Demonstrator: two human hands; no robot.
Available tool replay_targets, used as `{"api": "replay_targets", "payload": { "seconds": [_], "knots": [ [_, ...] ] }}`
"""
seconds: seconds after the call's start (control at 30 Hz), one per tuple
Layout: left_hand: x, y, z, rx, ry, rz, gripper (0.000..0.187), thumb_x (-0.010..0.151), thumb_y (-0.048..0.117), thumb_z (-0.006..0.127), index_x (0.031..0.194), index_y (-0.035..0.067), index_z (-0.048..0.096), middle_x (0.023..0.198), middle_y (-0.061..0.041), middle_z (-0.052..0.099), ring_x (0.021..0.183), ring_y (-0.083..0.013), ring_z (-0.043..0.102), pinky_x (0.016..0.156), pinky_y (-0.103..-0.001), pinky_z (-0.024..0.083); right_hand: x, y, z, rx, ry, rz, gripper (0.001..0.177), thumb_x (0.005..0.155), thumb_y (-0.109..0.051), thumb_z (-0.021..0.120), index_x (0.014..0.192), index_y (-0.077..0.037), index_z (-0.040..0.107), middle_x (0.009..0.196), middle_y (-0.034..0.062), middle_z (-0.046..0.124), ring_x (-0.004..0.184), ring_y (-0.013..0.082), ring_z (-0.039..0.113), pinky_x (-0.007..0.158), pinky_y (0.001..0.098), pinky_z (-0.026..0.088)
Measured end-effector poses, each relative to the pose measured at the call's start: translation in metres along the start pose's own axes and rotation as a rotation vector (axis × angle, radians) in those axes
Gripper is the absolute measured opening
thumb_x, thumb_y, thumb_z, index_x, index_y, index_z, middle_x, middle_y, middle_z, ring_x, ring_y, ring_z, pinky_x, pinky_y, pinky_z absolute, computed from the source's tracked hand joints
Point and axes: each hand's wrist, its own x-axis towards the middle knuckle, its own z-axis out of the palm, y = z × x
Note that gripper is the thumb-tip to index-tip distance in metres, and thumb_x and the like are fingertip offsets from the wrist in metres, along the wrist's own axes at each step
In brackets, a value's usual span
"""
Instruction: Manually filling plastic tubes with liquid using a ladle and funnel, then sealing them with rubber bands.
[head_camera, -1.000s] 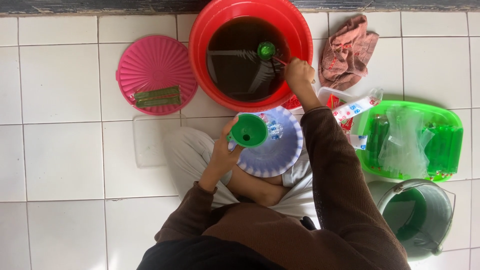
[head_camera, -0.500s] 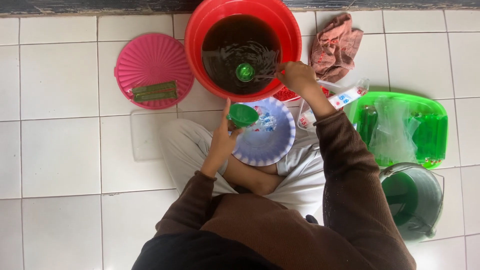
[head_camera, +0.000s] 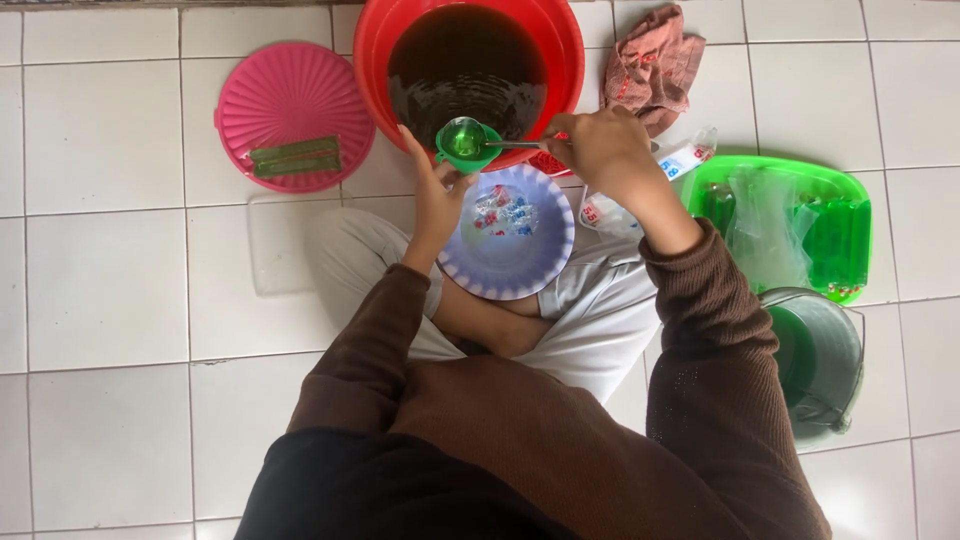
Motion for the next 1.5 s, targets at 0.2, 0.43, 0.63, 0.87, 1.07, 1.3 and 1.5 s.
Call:
{"api": "replay_targets", "payload": {
  "seconds": [0.2,0.43,0.63,0.87,1.07,1.3,1.5],
  "knots": [
    [0.008,0.013,0.000,-0.103,0.006,0.031,0.116,0.097,0.008,0.076,0.157,0.030,-0.021,0.173,-0.011,-0.011,0.114,-0.0251,0.071,0.096,-0.034,0.061,-0.031,0.002,0.008,-0.176,0.404,-0.178,0.019,0.106,-0.036,0.066,0.119,-0.027,0.075,0.061,0.0021,0.066,0.058,0.0299,0.066,0.066,0.0422,0.055],
    [0.022,0.009,-0.008,0.036,0.011,0.191,0.120,0.094,-0.010,0.073,0.160,0.029,-0.020,0.172,-0.005,-0.021,0.155,-0.0312,0.039,0.122,-0.044,0.048,-0.060,-0.013,0.002,-0.382,0.744,-0.201,0.008,0.098,-0.028,0.078,0.104,-0.032,0.075,0.060,-0.0101,0.054,0.050,0.0090,0.050,0.035,0.0280,0.036],
    [0.027,0.018,-0.011,0.044,-0.006,0.250,0.118,0.095,-0.007,0.074,0.162,0.027,-0.017,0.173,-0.005,-0.017,0.164,-0.0362,0.015,0.126,-0.055,0.040,-0.081,-0.024,-0.013,-0.355,0.760,-0.157,0.007,0.105,-0.026,0.075,0.110,-0.024,0.070,0.069,-0.0064,0.053,0.050,0.0082,0.049,0.036,0.0270,0.032],
    [0.025,0.035,-0.012,-0.017,-0.017,0.246,0.113,0.101,-0.003,0.075,0.163,0.028,-0.014,0.173,-0.002,-0.018,0.161,-0.0264,0.029,0.127,-0.044,0.046,-0.077,-0.021,-0.017,0.107,0.612,-0.093,0.018,0.104,-0.018,0.074,0.114,-0.008,0.063,0.096,0.0089,0.059,0.069,0.0296,0.065,0.041,0.0446,0.049],
    [0.021,0.036,-0.018,-0.010,-0.030,0.158,0.114,0.098,-0.006,0.076,0.162,0.031,-0.011,0.167,-0.006,0.012,0.122,-0.0280,0.069,0.062,-0.024,0.058,-0.018,-0.005,0.040,0.450,0.579,0.028,0.012,0.103,-0.007,0.055,0.115,-0.003,0.053,0.106,0.0222,0.059,0.074,0.0449,0.064,0.052,0.0565,0.046],
    [0.016,0.036,-0.024,0.049,-0.098,0.111,0.115,0.097,0.003,0.082,0.163,0.029,-0.009,0.175,-0.014,0.005,0.119,-0.0256,0.070,0.092,-0.035,0.063,0.081,0.029,0.163,0.307,0.453,0.283,0.045,0.083,0.021,0.046,0.122,-0.001,0.051,0.113,0.0220,0.047,0.098,0.0455,0.055,0.065,0.0573,0.058],
    [0.012,0.048,-0.022,0.066,-0.187,-0.006,0.110,0.099,0.024,0.078,0.161,0.028,-0.012,0.175,-0.012,0.007,0.126,-0.0213,0.064,0.114,-0.043,0.049,0.142,0.055,0.222,-0.005,0.264,0.458,0.050,0.090,0.004,0.060,0.136,-0.001,0.041,0.116,0.0163,0.055,0.090,0.0322,0.072,0.066,0.0458,0.060]
  ]
}}
